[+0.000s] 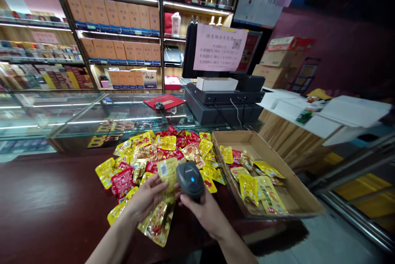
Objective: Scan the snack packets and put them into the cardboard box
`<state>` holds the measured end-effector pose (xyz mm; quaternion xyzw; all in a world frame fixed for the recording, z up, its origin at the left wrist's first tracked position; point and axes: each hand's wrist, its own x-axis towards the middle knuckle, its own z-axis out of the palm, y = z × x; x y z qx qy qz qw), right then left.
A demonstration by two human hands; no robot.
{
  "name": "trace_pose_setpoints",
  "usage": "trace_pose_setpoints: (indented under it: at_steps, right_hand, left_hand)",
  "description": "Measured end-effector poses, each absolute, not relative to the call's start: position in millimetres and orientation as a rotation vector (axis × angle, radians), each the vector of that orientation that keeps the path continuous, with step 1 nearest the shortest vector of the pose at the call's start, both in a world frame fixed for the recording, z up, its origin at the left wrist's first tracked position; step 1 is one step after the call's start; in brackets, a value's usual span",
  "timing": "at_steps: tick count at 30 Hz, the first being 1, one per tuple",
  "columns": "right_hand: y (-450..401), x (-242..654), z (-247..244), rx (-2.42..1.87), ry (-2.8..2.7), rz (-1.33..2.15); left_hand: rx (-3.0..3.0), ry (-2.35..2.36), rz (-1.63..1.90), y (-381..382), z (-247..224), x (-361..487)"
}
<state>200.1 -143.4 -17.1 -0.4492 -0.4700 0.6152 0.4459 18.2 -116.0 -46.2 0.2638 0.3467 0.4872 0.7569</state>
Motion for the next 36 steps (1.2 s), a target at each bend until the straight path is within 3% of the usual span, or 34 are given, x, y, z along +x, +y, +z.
trace_pose_setpoints:
  at_steps: [10, 36]
  right_hand:
    - [-78, 167, 21, -1.168, -1.416, 1.37]
    - [-64, 146, 16, -1.257, -1.317, 1.293]
  left_hand:
    - [0.854, 0.828, 1.124, -16, -13, 18]
    - [0.853, 0.795, 1.142, -10, -28, 16]
